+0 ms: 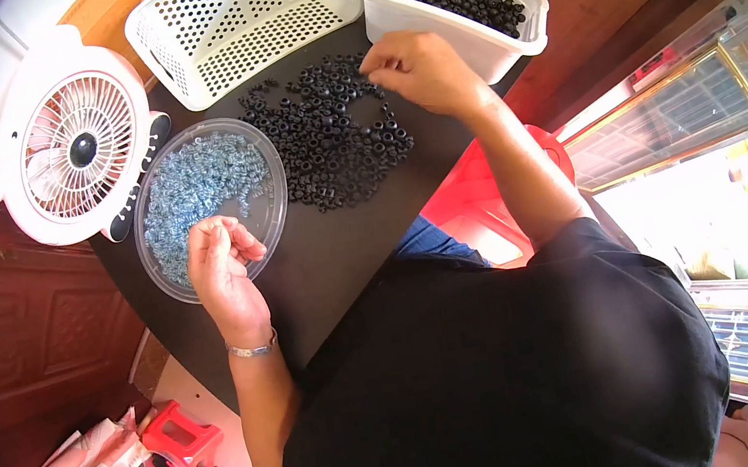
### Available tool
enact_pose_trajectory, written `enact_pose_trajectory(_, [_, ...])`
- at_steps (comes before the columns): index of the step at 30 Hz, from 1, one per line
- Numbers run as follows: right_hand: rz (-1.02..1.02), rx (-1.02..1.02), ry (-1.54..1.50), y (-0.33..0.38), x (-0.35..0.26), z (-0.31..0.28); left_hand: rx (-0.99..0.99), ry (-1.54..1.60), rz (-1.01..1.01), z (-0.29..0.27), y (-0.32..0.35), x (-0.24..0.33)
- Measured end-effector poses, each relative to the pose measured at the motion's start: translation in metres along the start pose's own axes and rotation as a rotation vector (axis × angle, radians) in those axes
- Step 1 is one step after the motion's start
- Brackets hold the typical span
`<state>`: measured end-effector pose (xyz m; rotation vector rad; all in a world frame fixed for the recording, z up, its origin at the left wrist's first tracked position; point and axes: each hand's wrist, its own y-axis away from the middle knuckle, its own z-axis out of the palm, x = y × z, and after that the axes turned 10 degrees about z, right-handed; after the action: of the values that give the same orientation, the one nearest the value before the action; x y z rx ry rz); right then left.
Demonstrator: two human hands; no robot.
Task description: The person assembles small blue plastic inserts into black plastic ring components by hand at a workstation.
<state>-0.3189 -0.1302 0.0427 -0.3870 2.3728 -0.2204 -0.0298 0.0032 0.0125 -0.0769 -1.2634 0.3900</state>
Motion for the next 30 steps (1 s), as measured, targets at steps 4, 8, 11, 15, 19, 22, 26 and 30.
enact_pose_trajectory(4, [-0.179,-0.133,0.027,-0.01,0.015,0.029,-0.004,-0.009,-0.017,0.0,0.001,0.001])
enact_pose_trajectory(8, [-0.239,-0.09,0.245,-0.012,0.012,0.042,0.0,-0.029,-0.03,0.0,-0.001,0.001])
enact_pose_trajectory(11, [-0.275,-0.088,0.305,-0.016,0.013,0.05,-0.007,-0.026,-0.033,-0.001,-0.001,0.0])
enact_pose_trajectory(15, [-0.261,-0.11,0.32,-0.018,0.014,0.051,0.001,-0.025,-0.047,-0.001,0.0,0.0])
enact_pose_trajectory(19, [-0.2,-0.135,0.254,-0.019,0.02,0.051,-0.006,-0.027,-0.05,0.001,-0.001,0.001])
enact_pose_trajectory(22, [-0.202,-0.131,0.257,-0.019,0.018,0.051,-0.017,-0.034,-0.046,-0.001,-0.001,0.0])
enact_pose_trajectory(26, [-0.2,-0.102,0.261,-0.017,0.014,0.05,-0.02,-0.058,-0.05,-0.002,0.0,-0.001])
enact_pose_trajectory(30, [-0.269,-0.036,0.129,-0.008,-0.014,0.047,-0.008,-0.05,-0.076,-0.001,-0.001,-0.003])
